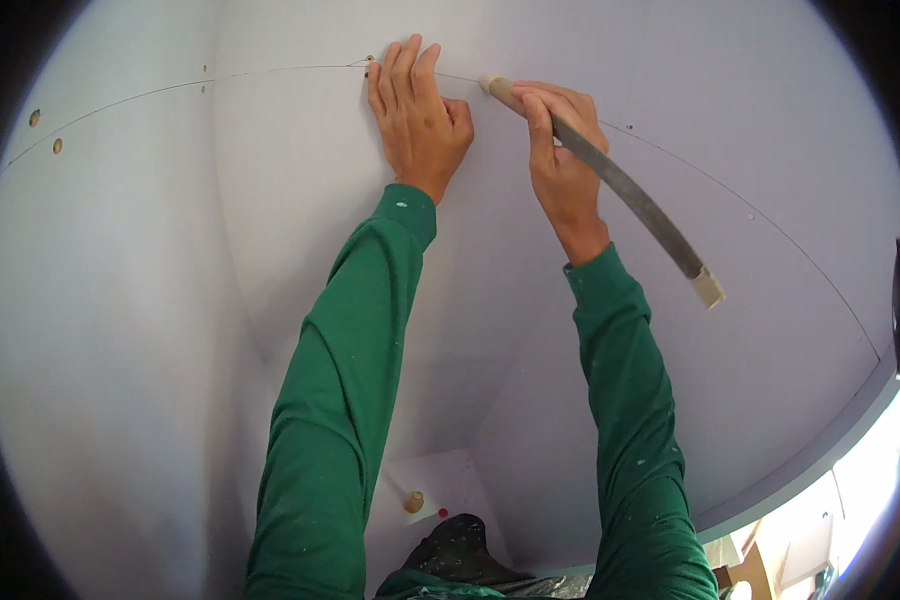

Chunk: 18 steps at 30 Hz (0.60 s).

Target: The person installs a white wall panel inside a cabinet by marking positions, inserting wall plugs, and driving screws with a cordless drill. They also use a hammer to tap the panel into place along a pre-drawn line.

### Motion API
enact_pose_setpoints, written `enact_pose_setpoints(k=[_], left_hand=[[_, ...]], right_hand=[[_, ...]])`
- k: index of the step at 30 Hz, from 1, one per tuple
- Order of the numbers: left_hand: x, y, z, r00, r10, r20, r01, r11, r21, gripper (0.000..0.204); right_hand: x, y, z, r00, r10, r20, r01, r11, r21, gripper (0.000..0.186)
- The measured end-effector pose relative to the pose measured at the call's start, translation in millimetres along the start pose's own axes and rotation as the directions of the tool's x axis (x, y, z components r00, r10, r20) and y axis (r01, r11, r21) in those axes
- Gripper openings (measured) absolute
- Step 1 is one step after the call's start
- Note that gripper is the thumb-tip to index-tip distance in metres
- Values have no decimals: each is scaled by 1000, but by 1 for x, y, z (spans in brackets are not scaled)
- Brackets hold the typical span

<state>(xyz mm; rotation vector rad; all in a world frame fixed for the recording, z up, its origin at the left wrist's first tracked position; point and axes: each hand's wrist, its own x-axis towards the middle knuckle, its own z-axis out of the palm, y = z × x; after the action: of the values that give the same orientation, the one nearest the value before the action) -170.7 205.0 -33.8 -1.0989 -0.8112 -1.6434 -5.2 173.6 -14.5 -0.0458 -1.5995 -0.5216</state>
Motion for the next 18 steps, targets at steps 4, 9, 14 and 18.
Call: enact_pose_setpoints(k=[4, 9, 14, 18], left_hand=[[0, -1, -1, 1000, -5, -7, 5, 1000, 2, 61], [5, -3, 1, 1000, -5, -13, 5, 1000, 3, 60], [6, 0, 5, 1000, -4, 17, 4, 1000, 12, 60], [8, 7, 8, 998, -10, 62, 3, 994, 106, 72]], right_hand=[[4, -13, -6, 998, 58, -30, -56, 997, 55, 16], [9, -3, 6, 1000, -20, 3, 20, 1000, 12, 15], [12, -6, -4, 999, 52, -10, -52, 999, 13, 15], [-10, -41, -59, 979, 172, -113, -173, 985, 4, 18]])
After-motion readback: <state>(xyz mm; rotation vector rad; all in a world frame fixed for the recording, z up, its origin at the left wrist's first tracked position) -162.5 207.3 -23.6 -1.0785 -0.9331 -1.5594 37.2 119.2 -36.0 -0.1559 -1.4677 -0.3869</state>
